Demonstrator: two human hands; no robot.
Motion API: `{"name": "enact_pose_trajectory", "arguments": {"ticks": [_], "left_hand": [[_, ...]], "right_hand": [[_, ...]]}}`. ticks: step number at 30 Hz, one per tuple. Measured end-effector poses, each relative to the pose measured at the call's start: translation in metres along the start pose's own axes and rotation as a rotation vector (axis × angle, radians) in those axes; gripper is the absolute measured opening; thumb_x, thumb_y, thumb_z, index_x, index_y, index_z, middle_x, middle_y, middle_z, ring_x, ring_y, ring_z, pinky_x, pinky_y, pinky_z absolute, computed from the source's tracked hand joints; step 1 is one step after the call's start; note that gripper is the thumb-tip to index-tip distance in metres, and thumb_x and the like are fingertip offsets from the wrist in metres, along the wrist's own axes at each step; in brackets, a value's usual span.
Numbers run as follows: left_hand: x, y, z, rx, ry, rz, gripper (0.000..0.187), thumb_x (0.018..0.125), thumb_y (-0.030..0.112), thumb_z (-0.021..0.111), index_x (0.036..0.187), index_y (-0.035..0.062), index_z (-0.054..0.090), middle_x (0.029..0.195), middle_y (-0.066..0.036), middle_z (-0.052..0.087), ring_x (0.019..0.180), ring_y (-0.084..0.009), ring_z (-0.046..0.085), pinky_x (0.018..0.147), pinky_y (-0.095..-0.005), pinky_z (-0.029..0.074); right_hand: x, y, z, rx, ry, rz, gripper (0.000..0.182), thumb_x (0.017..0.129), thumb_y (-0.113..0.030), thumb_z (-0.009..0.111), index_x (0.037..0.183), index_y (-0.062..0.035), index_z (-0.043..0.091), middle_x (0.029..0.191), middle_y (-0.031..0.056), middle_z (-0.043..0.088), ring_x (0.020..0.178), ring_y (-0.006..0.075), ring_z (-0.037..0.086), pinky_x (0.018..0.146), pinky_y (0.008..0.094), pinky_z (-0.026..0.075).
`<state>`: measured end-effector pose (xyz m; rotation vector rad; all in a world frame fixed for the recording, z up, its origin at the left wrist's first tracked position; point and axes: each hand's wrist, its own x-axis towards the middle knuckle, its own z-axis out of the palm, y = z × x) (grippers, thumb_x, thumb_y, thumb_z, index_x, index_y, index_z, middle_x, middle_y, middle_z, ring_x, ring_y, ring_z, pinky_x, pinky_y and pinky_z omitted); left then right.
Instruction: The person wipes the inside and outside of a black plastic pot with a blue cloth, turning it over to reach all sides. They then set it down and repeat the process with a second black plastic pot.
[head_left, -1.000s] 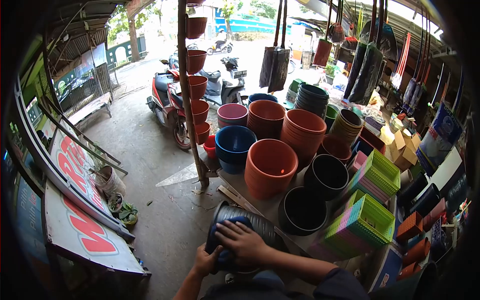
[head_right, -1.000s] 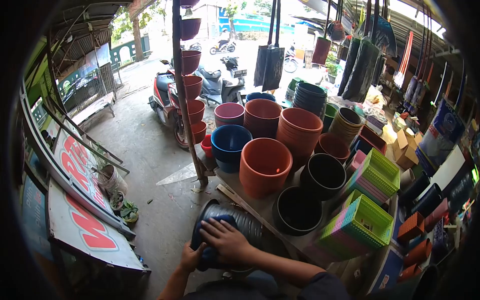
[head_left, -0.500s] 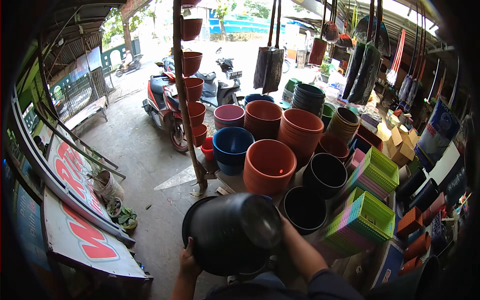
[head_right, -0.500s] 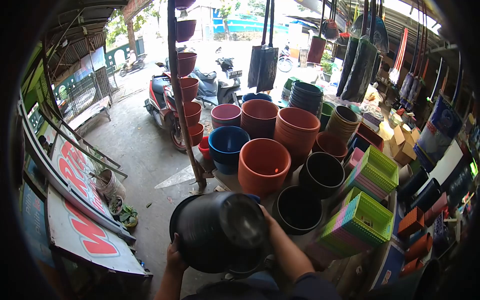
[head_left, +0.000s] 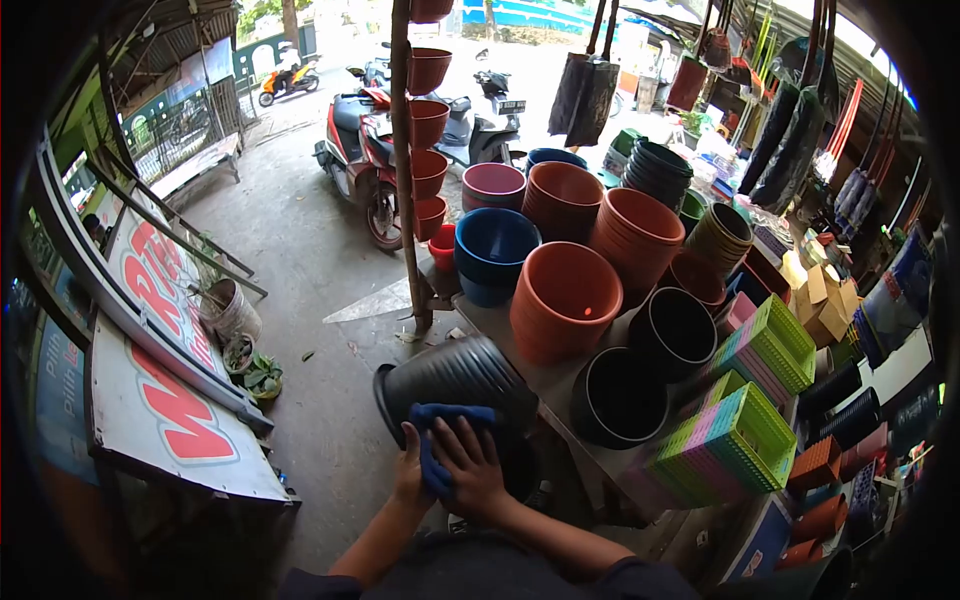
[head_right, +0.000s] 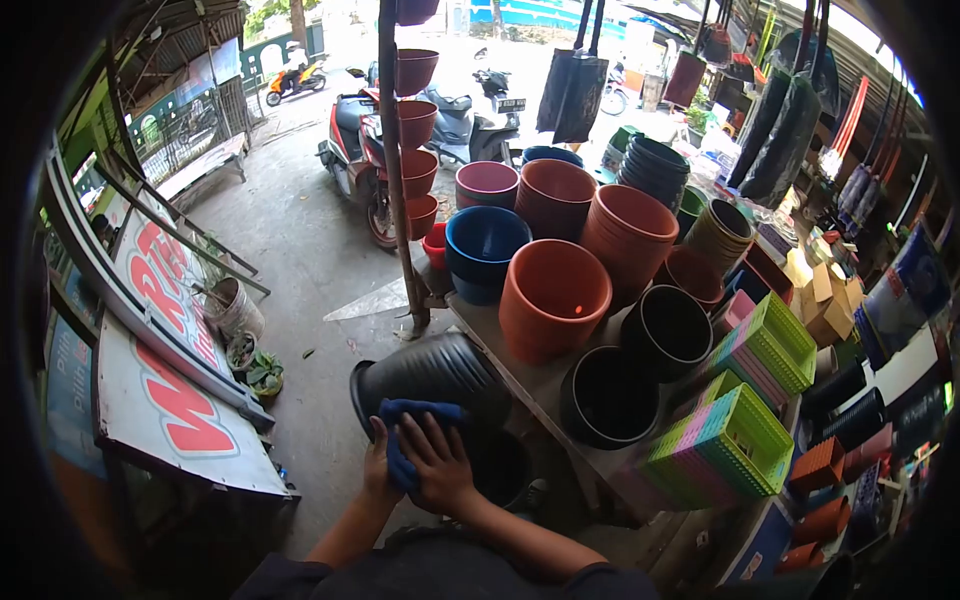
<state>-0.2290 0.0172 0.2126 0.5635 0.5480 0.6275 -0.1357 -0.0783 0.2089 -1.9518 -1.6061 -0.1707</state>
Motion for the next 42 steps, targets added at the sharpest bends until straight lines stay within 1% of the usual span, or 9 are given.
{"name": "enact_pose_trajectory", "arguments": {"ticks": [8,12,15,20,24,29,33,37,42], "left_hand": [[-0.011,0.009,-0.028,0.432,-0.098,-0.003,0.051,0.088,0.029,0.073,0.121,-0.0064,0.057,0.110,-0.013,0.066,0.095,-0.0217,0.067,0.084,-0.0349,0.056],[-0.018,0.015,-0.033,0.326,-0.116,-0.061,0.041,0.086,0.016,0.074,0.117,-0.0064,0.060,0.112,-0.015,0.067,0.098,-0.0232,0.067,0.088,-0.0355,0.055],[-0.018,0.015,-0.038,0.128,-0.053,-0.075,0.042,0.087,0.019,0.073,0.118,-0.0067,0.059,0.113,-0.016,0.066,0.100,-0.0259,0.066,0.091,-0.0382,0.055],[0.001,-0.004,-0.041,-0.270,0.026,-0.163,0.045,0.091,0.023,0.068,0.122,-0.0086,0.056,0.121,-0.020,0.063,0.109,-0.0317,0.063,0.098,-0.0458,0.052],[0.009,-0.022,-0.018,-0.251,0.161,-0.102,0.043,0.092,0.020,0.067,0.121,-0.0092,0.056,0.120,-0.020,0.063,0.109,-0.0313,0.064,0.098,-0.0472,0.051],[0.005,-0.040,-0.028,0.037,0.230,-0.132,0.040,0.092,0.016,0.067,0.122,-0.0074,0.057,0.118,-0.018,0.065,0.107,-0.0301,0.064,0.098,-0.0454,0.051],[0.001,-0.034,-0.041,0.128,0.058,-0.142,0.043,0.092,0.015,0.066,0.124,-0.0096,0.054,0.120,-0.019,0.063,0.109,-0.0305,0.063,0.098,-0.0450,0.051],[0.007,-0.031,-0.071,0.019,-0.057,-0.127,0.047,0.093,0.018,0.065,0.127,-0.0109,0.051,0.125,-0.021,0.060,0.113,-0.0328,0.061,0.100,-0.0460,0.049],[0.014,-0.037,-0.074,0.046,-0.087,-0.186,0.048,0.094,0.020,0.064,0.128,-0.0102,0.050,0.126,-0.021,0.060,0.113,-0.0339,0.061,0.101,-0.0462,0.049]], "right_hand": [[0.089,0.088,-0.052,0.136,-0.426,-0.141,0.056,0.088,-0.034,0.060,0.141,-0.0170,0.049,0.145,0.0127,0.048,0.136,0.0303,0.042,0.112,0.0441,0.031],[0.097,0.162,-0.069,1.026,-0.765,0.791,0.048,0.089,-0.030,0.065,0.129,-0.0050,0.056,0.118,0.0139,0.065,0.105,0.0190,0.063,0.092,0.0314,0.047],[0.073,0.169,-0.090,1.334,-0.480,1.302,0.035,0.092,-0.027,0.057,0.117,-0.0022,0.062,0.101,0.0087,0.069,0.087,0.0211,0.066,0.086,0.0344,0.053],[-0.035,0.230,0.049,1.994,0.096,1.122,0.041,0.097,-0.030,0.048,0.124,-0.0017,0.059,0.112,0.0144,0.067,0.100,0.0267,0.065,0.096,0.0385,0.048],[-0.048,0.102,0.067,0.748,0.502,0.768,0.054,0.095,-0.034,0.051,0.137,-0.0012,0.049,0.142,0.0200,0.048,0.132,0.0300,0.045,0.113,0.0434,0.029],[-0.005,0.036,-0.008,-0.114,0.033,0.029,0.070,0.077,-0.028,0.066,0.143,-0.0149,0.046,0.149,0.0126,0.043,0.141,0.0327,0.032,0.117,0.0523,0.011],[0.030,0.061,-0.061,-0.108,-0.122,0.248,0.068,0.076,-0.025,0.067,0.140,-0.0135,0.049,0.149,0.0103,0.043,0.140,0.0328,0.035,0.115,0.0492,0.021],[0.016,0.155,-0.074,0.953,-0.050,1.135,0.054,0.094,-0.021,0.056,0.143,-0.0050,0.042,0.152,0.0181,0.037,0.142,0.0328,0.030,0.116,0.0353,0.022],[-0.018,0.169,-0.043,0.840,0.050,0.683,0.056,0.098,-0.022,0.050,0.149,-0.0076,0.034,0.158,0.0165,0.025,0.148,0.0311,0.015,0.119,0.0397,0.012]]}}
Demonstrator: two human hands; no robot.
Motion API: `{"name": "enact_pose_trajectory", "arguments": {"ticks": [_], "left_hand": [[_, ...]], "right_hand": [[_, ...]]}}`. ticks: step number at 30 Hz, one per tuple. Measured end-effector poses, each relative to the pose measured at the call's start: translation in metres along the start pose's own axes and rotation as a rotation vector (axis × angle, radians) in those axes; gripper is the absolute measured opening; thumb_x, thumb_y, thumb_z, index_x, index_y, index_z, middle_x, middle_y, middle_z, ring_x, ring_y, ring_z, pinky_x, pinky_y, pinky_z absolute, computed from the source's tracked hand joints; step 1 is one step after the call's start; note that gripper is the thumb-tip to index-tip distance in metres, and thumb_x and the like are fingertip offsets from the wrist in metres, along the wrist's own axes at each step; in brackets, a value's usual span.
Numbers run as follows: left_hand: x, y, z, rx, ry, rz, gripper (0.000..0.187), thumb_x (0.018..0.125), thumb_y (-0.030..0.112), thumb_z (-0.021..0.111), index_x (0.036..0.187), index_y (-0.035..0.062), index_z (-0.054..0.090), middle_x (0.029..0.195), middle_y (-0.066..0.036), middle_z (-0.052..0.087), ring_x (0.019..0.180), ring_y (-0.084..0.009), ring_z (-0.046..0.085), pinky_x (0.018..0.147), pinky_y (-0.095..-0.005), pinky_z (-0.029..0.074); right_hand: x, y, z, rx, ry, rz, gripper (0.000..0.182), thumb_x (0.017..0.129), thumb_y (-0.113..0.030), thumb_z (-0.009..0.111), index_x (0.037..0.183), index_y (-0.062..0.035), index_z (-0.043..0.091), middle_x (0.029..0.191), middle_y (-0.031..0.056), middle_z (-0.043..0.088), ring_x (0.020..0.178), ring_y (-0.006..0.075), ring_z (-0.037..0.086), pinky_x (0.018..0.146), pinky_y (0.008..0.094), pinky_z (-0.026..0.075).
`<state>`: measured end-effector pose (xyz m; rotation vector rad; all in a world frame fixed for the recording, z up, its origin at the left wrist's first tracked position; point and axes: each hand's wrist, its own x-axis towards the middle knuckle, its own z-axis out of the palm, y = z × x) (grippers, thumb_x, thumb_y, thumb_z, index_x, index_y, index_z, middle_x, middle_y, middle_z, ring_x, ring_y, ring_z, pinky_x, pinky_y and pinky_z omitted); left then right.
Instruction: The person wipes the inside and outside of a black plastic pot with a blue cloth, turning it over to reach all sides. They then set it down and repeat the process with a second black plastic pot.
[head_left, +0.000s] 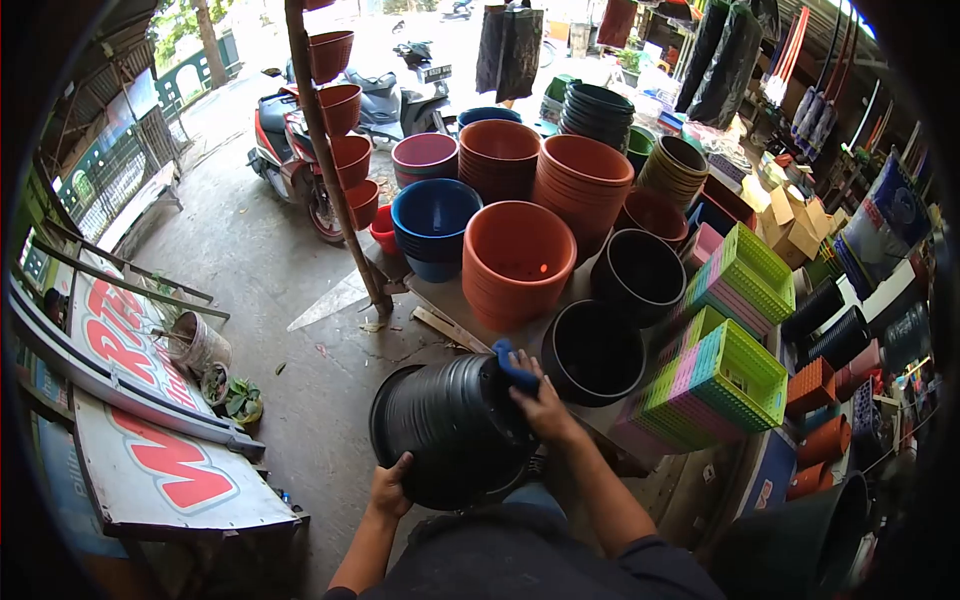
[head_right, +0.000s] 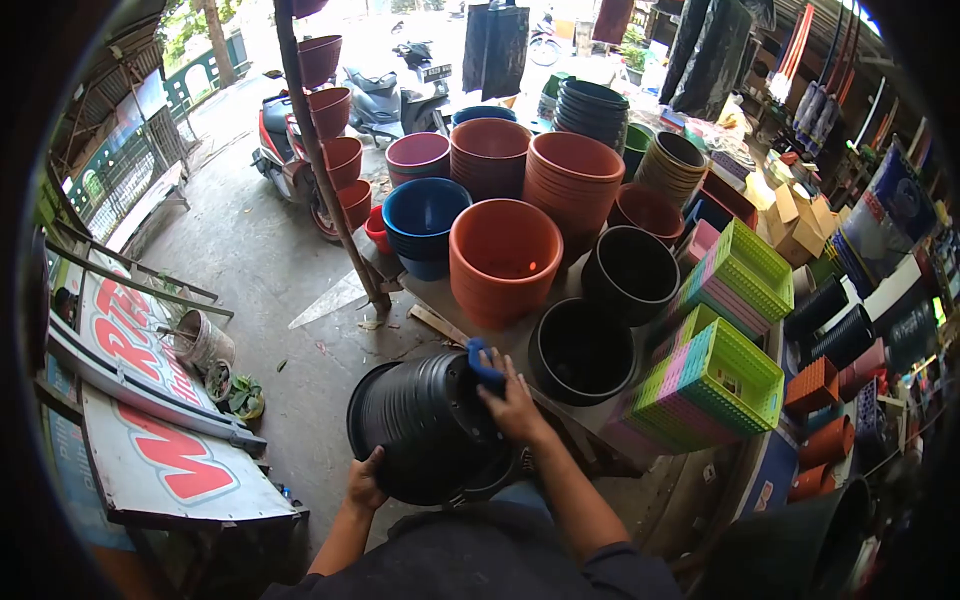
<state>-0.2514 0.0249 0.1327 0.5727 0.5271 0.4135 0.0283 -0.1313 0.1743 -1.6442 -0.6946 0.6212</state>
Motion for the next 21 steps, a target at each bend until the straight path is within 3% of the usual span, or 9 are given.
{"name": "enact_pose_trajectory", "arguments": {"ticks": [2,4,6,7,8,10,14,17,21], "left_hand": [[0.004,0.001,0.007,0.032,-0.010,0.017,0.048,0.094,0.020,0.064,0.128,-0.0104,0.050,0.126,-0.021,0.060,0.113,-0.0338,0.061,0.101,-0.0461,0.049],[0.009,0.004,0.011,0.033,0.012,0.015,0.047,0.095,0.020,0.063,0.128,-0.0108,0.049,0.126,-0.021,0.060,0.113,-0.0334,0.061,0.101,-0.0457,0.049],[0.013,0.005,0.014,0.033,0.011,0.019,0.047,0.095,0.019,0.062,0.129,-0.0101,0.049,0.127,-0.021,0.059,0.113,-0.0332,0.061,0.101,-0.0456,0.049],[0.019,0.007,0.015,0.031,0.005,0.035,0.046,0.095,0.019,0.062,0.129,-0.0093,0.049,0.127,-0.020,0.059,0.113,-0.0331,0.061,0.101,-0.0454,0.049],[0.024,0.008,0.014,0.035,-0.001,0.027,0.046,0.095,0.019,0.062,0.129,-0.0093,0.049,0.127,-0.020,0.059,0.113,-0.0331,0.061,0.101,-0.0454,0.049],[0.031,0.009,0.016,0.014,0.013,-0.017,0.044,0.095,0.017,0.062,0.129,-0.0071,0.050,0.128,-0.020,0.059,0.115,-0.0325,0.060,0.101,-0.0452,0.049],[0.048,0.003,0.055,0.154,0.026,0.104,0.044,0.093,0.013,0.065,0.129,-0.0056,0.051,0.127,-0.018,0.059,0.114,-0.0301,0.060,0.100,-0.0430,0.049],[0.064,-0.011,0.076,0.391,0.018,0.189,0.040,0.089,0.010,0.069,0.124,-0.0052,0.057,0.117,-0.015,0.065,0.104,-0.0248,0.065,0.094,-0.0378,0.052],[0.082,-0.031,0.113,0.930,-0.115,0.147,0.029,0.086,0.014,0.074,0.108,-0.0033,0.066,0.100,-0.011,0.072,0.090,-0.0179,0.068,0.080,-0.0306,0.053]], "right_hand": [[-0.013,-0.036,0.010,-0.572,-0.106,-0.095,0.058,0.098,-0.024,0.051,0.151,-0.0096,0.032,0.159,0.0139,0.023,0.149,0.0311,0.013,0.119,0.0409,0.007],[-0.017,-0.040,0.005,-0.413,-0.194,-0.085,0.059,0.097,-0.025,0.053,0.150,-0.0116,0.034,0.160,0.0116,0.022,0.149,0.0300,0.013,0.119,0.0396,0.009],[-0.028,-0.046,0.003,0.062,-0.434,-0.093,0.056,0.098,-0.022,0.053,0.149,-0.0086,0.035,0.161,0.0112,0.020,0.149,0.0269,0.013,0.119,0.0378,0.010],[-0.037,-0.049,0.000,0.278,-0.392,0.016,0.047,0.099,-0.016,0.050,0.143,-0.0031,0.043,0.154,0.0123,0.035,0.143,0.0240,0.031,0.117,0.0358,0.020],[-0.046,-0.050,-0.008,0.280,-0.381,0.017,0.047,0.099,-0.016,0.050,0.143,-0.0031,0.043,0.154,0.0123,0.035,0.143,0.0240,0.031,0.117,0.0358,0.020],[-0.064,-0.048,-0.031,0.317,-0.241,0.267,0.038,0.100,-0.012,0.048,0.135,0.0008,0.050,0.138,0.0116,0.052,0.129,0.0203,0.047,0.111,0.0332,0.031],[-0.060,-0.022,-0.052,0.551,0.063,0.222,0.035,0.098,-0.006,0.049,0.132,0.0018,0.051,0.115,0.0114,0.065,0.106,0.0207,0.063,0.097,0.0300,0.048],[-0.052,-0.031,-0.064,0.336,0.068,0.008,0.042,0.097,-0.006,0.050,0.139,-0.0003,0.046,0.115,0.0096,0.064,0.103,0.0179,0.063,0.095,0.0319,0.049],[-0.057,-0.077,-0.078,-0.280,-0.012,-0.015,0.065,0.093,-0.017,0.057,0.151,-0.0175,0.028,0.111,0.0157,0.064,0.098,0.0287,0.065,0.090,0.0383,0.050]]}}
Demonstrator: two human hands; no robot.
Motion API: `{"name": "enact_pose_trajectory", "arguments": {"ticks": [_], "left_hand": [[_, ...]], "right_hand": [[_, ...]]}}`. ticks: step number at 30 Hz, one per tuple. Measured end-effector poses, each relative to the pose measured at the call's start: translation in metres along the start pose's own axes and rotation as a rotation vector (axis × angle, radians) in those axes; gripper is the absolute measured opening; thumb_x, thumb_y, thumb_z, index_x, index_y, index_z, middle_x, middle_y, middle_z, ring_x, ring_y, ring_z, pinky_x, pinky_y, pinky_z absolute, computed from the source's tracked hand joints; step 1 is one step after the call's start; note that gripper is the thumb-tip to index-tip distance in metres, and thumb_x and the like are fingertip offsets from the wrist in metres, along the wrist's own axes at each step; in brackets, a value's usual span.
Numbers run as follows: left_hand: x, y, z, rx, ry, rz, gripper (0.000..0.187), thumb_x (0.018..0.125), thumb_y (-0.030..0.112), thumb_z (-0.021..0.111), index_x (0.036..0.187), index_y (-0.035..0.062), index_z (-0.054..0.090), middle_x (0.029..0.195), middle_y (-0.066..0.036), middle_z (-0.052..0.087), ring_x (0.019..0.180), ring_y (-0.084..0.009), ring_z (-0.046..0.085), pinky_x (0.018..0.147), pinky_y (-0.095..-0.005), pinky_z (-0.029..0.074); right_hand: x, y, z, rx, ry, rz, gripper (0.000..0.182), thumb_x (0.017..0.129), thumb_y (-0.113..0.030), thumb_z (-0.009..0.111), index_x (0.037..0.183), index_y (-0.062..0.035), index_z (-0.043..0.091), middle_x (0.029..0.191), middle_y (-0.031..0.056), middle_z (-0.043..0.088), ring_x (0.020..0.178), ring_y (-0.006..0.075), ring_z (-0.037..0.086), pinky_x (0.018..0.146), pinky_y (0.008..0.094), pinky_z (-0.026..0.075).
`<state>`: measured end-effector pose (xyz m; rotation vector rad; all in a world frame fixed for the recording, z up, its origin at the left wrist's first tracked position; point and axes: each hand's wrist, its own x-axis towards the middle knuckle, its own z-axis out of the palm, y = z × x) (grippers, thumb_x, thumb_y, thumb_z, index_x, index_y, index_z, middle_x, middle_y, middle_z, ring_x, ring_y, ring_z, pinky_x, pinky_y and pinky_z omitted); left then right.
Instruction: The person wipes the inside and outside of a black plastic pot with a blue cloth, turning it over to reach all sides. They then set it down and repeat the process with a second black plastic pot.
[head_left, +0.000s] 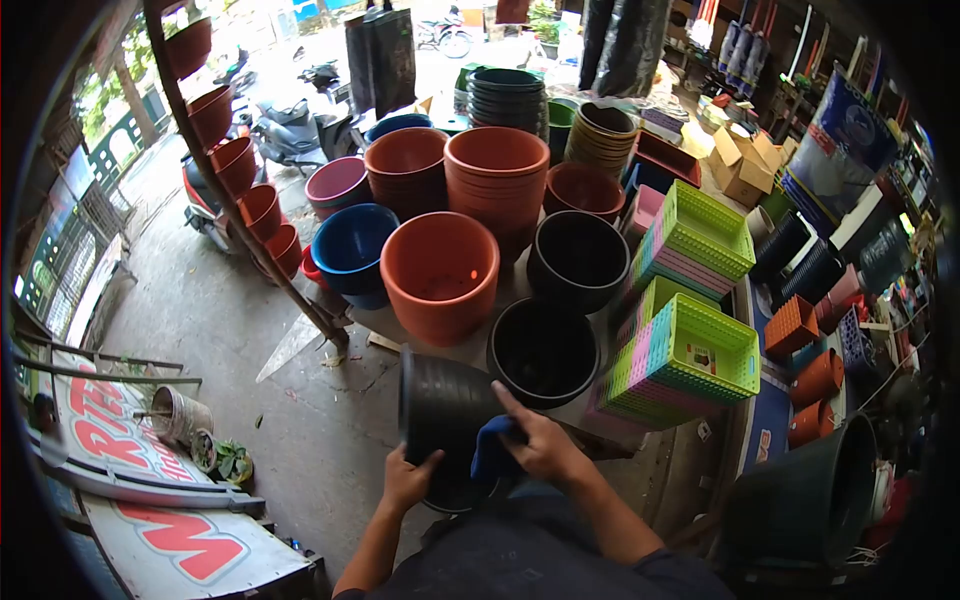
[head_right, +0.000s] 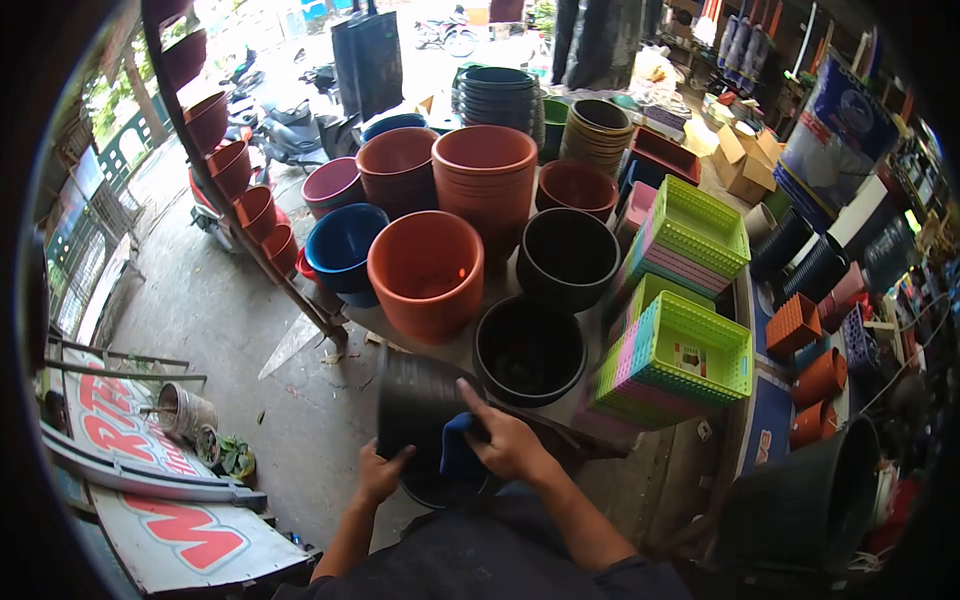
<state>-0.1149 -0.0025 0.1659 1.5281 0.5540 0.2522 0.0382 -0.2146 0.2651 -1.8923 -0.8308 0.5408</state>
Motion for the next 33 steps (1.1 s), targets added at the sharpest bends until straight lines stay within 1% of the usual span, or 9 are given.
{"name": "enact_pose_trajectory", "arguments": {"ticks": [2,3,5,6,13,15,21,28,33], "left_hand": [[0.006,0.041,0.031,0.275,-0.137,0.062,0.022,0.085,0.016,0.074,0.100,0.0012,0.070,0.092,-0.011,0.073,0.084,-0.0183,0.070,0.075,-0.0307,0.054],[0.014,0.055,0.043,0.282,-0.147,0.061,0.022,0.085,0.016,0.074,0.100,0.0012,0.070,0.092,-0.011,0.073,0.084,-0.0183,0.070,0.075,-0.0307,0.054],[0.028,0.070,0.065,0.776,-0.359,0.305,0.019,0.081,0.014,0.070,0.098,0.0047,0.070,0.092,-0.011,0.071,0.082,-0.0279,0.070,0.072,-0.0359,0.054],[0.038,0.057,0.077,0.797,-0.343,0.451,0.023,0.075,0.010,0.064,0.098,0.0081,0.069,0.090,-0.010,0.069,0.082,-0.0328,0.067,0.070,-0.0407,0.054],[0.106,0.089,0.159,1.044,-0.637,0.581,0.036,0.066,0.007,0.064,0.101,0.0114,0.068,0.088,-0.008,0.067,0.081,-0.0297,0.067,0.070,-0.0413,0.053],[0.127,0.075,0.178,1.074,-0.658,0.719,0.023,0.078,0.012,0.061,0.099,0.0135,0.068,0.082,-0.005,0.066,0.078,-0.0261,0.068,0.068,-0.0401,0.051],[0.171,0.012,0.216,1.296,-0.709,0.776,0.013,0.076,0.017,0.062,0.090,0.0176,0.064,0.082,-0.001,0.066,0.076,-0.0209,0.067,0.066,-0.0363,0.047],[0.202,-0.076,0.218,1.304,-0.822,0.768,0.011,0.077,0.018,0.063,0.088,0.0158,0.063,0.083,-0.002,0.066,0.082,-0.0222,0.068,0.072,-0.0366,0.049],[0.207,-0.095,0.215,1.313,-0.875,0.624,0.028,0.067,0.019,0.071,0.093,0.0152,0.064,0.092,-0.004,0.065,0.090,-0.0234,0.065,0.079,-0.0378,0.049]], "right_hand": [[0.000,0.000,-0.011,-0.272,-0.055,-0.020,0.079,0.089,-0.025,0.062,0.154,-0.0290,0.017,0.100,0.0195,0.061,0.084,0.0402,0.063,0.078,0.0486,0.050],[-0.002,0.004,-0.018,-0.266,-0.046,-0.014,0.079,0.089,-0.025,0.062,0.154,-0.0290,0.017,0.100,0.0195,0.061,0.084,0.0402,0.063,0.078,0.0486,0.050],[-0.004,0.010,-0.034,-0.460,-0.028,-0.018,0.084,0.086,-0.025,0.065,0.155,-0.0292,0.017,0.096,0.0184,0.061,0.079,0.0384,0.063,0.075,0.0479,0.050],[-0.006,0.012,-0.044,-0.452,-0.026,-0.013,0.084,0.086,-0.025,0.065,0.155,-0.0292,0.017,0.096,0.0184,0.061,0.079,0.0384,0.063,0.075,0.0479,0.050],[-0.018,0.063,-0.103,-0.498,0.174,0.146,0.069,0.077,-0.017,0.069,0.141,-0.0199,0.042,0.101,0.0150,0.064,0.090,0.0365,0.063,0.079,0.0451,0.048],[-0.017,0.090,-0.107,-0.492,0.214,0.189,0.066,0.076,-0.017,0.070,0.137,-0.0186,0.045,0.103,0.0146,0.065,0.091,0.0360,0.063,0.079,0.0450,0.048],[-0.017,0.186,-0.096,-0.423,0.271,0.266,0.068,0.076,-0.018,0.069,0.139,-0.0204,0.043,0.101,0.0117,0.067,0.093,0.0326,0.064,0.078,0.0459,0.047],[-0.018,0.267,-0.077,-0.380,0.075,0.387,0.067,0.080,-0.020,0.065,0.142,-0.0210,0.040,0.124,0.0110,0.061,0.108,0.0303,0.062,0.087,0.0454,0.047],[-0.004,0.281,-0.072,-0.374,-0.016,0.410,0.066,0.081,-0.020,0.063,0.142,-0.0197,0.038,0.125,0.0143,0.062,0.110,0.0331,0.061,0.090,0.0476,0.046]]}}
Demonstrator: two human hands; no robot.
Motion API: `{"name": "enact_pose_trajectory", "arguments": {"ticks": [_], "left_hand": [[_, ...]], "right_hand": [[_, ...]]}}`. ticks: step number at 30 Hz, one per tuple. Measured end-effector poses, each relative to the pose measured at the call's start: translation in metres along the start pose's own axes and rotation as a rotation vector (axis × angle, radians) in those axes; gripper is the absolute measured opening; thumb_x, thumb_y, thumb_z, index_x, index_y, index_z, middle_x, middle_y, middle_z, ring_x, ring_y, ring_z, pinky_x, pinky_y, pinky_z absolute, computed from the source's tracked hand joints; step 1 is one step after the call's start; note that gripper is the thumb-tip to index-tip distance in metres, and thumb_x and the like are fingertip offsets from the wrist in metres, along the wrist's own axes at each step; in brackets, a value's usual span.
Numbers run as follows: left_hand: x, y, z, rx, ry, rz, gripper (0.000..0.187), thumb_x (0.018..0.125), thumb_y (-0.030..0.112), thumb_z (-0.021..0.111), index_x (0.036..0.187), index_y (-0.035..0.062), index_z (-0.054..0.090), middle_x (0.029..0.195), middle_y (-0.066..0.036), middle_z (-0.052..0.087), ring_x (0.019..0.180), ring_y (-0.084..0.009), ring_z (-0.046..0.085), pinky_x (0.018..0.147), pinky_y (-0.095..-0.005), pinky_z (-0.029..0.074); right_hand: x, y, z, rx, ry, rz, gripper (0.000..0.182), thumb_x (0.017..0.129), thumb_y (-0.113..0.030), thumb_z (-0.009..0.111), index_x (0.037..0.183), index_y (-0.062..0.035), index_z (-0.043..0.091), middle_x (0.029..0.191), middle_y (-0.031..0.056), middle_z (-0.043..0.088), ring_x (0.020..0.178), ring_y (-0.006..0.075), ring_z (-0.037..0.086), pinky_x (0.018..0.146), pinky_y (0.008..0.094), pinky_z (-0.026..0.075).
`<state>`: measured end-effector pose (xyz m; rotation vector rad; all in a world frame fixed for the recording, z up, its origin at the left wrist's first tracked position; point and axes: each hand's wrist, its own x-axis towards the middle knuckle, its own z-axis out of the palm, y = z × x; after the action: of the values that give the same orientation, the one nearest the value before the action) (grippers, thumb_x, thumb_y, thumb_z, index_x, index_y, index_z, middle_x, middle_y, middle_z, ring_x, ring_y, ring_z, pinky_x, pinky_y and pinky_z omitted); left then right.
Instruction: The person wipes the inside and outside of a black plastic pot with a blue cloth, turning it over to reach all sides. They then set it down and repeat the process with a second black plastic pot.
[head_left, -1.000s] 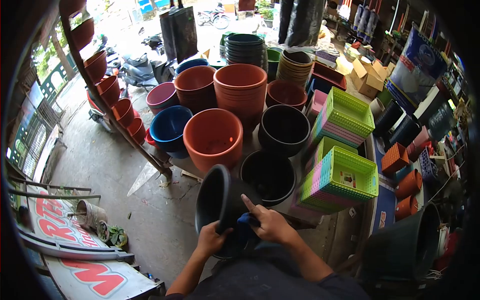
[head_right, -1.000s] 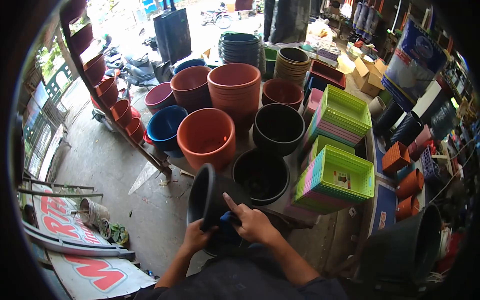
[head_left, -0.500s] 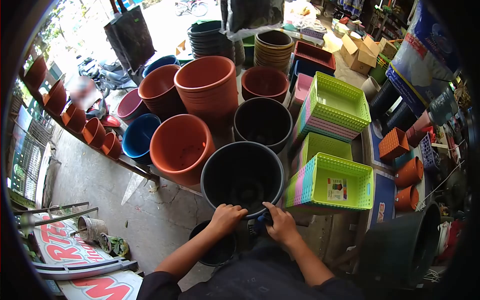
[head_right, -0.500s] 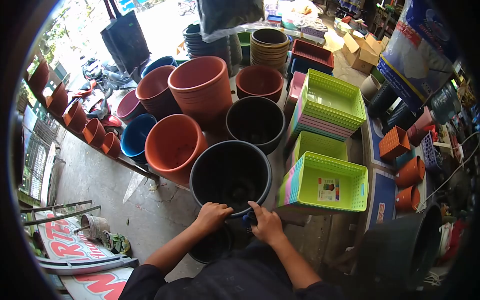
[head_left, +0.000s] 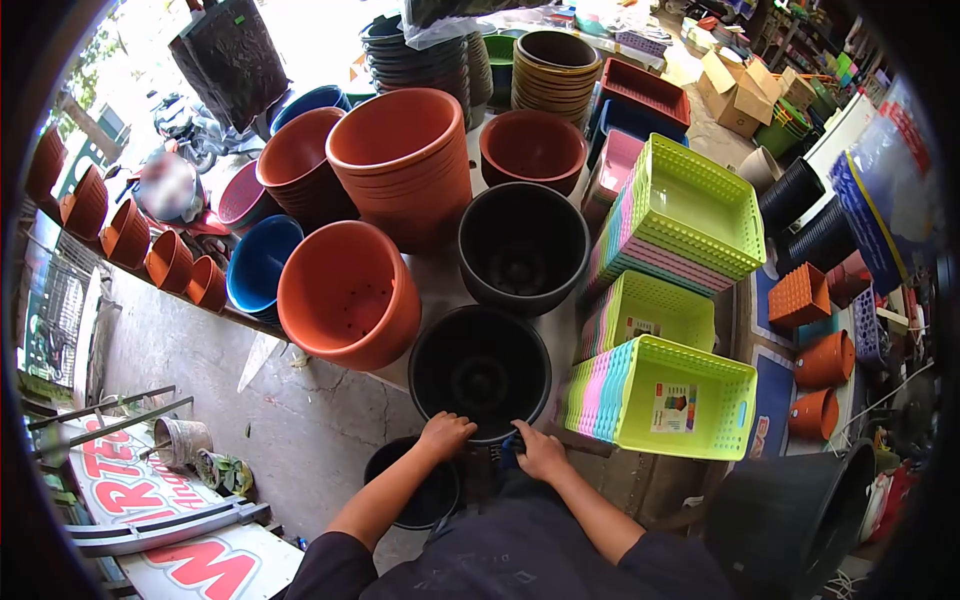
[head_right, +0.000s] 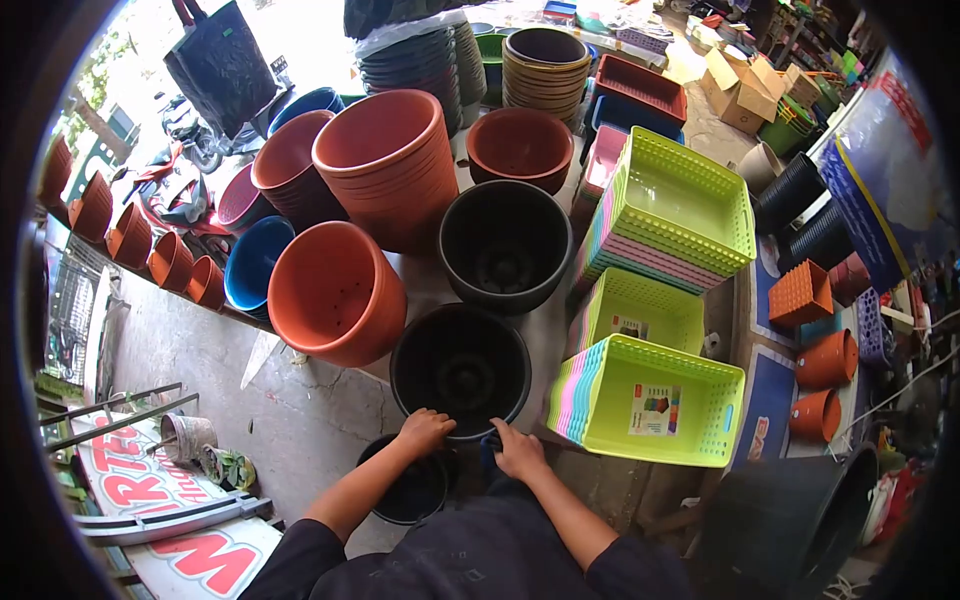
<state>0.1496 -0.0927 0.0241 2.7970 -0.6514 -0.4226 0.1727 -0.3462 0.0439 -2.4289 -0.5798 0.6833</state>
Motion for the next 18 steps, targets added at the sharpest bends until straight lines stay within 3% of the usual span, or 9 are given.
{"name": "enact_pose_trajectory", "arguments": {"ticks": [2,5,9,16,18], "left_hand": [[0.001,0.003,0.006,0.002,0.002,-0.018,0.028,0.067,0.019,0.070,0.094,0.0153,0.063,0.092,-0.003,0.065,0.090,-0.0232,0.065,0.079,-0.0379,0.048],[0.002,0.004,0.006,0.008,0.006,-0.043,0.028,0.067,0.017,0.069,0.095,0.0154,0.063,0.092,-0.003,0.065,0.090,-0.0227,0.064,0.078,-0.0379,0.048],[0.000,0.006,0.003,0.016,0.050,-0.050,0.017,0.074,0.014,0.063,0.090,0.0149,0.063,0.090,-0.003,0.065,0.088,-0.0215,0.065,0.075,-0.0368,0.048],[-0.005,0.012,0.012,0.016,0.152,-0.099,0.020,0.070,0.016,0.068,0.089,0.0155,0.064,0.089,-0.002,0.065,0.087,-0.0212,0.064,0.078,-0.0366,0.046],[-0.005,0.014,0.010,0.032,0.040,-0.115,0.031,0.071,0.021,0.073,0.100,0.0163,0.064,0.099,-0.003,0.063,0.101,-0.0213,0.061,0.087,-0.0361,0.042]], "right_hand": [[0.005,-0.005,-0.013,-0.081,-0.136,0.098,0.066,0.080,-0.021,0.062,0.141,-0.0168,0.037,0.118,0.0178,0.064,0.108,0.0346,0.062,0.091,0.0494,0.045],[0.009,-0.002,-0.013,-0.100,-0.172,0.069,0.069,0.079,-0.021,0.062,0.142,-0.0142,0.034,0.113,0.0200,0.066,0.106,0.0359,0.063,0.091,0.0492,0.045],[0.014,-0.007,-0.018,-0.143,-0.258,0.096,0.072,0.079,-0.021,0.061,0.144,-0.0129,0.031,0.114,0.0208,0.065,0.106,0.0361,0.063,0.092,0.0487,0.045],[0.007,-0.023,-0.020,-0.194,-0.352,0.070,0.079,0.079,-0.021,0.060,0.150,-0.0124,0.027,0.121,0.0192,0.063,0.110,0.0344,0.061,0.094,0.0468,0.046],[0.002,-0.028,-0.019,-0.228,-0.371,0.044,0.081,0.078,-0.020,0.061,0.150,-0.0126,0.026,0.122,0.0192,0.062,0.110,0.0342,0.061,0.094,0.0465,0.046]]}}
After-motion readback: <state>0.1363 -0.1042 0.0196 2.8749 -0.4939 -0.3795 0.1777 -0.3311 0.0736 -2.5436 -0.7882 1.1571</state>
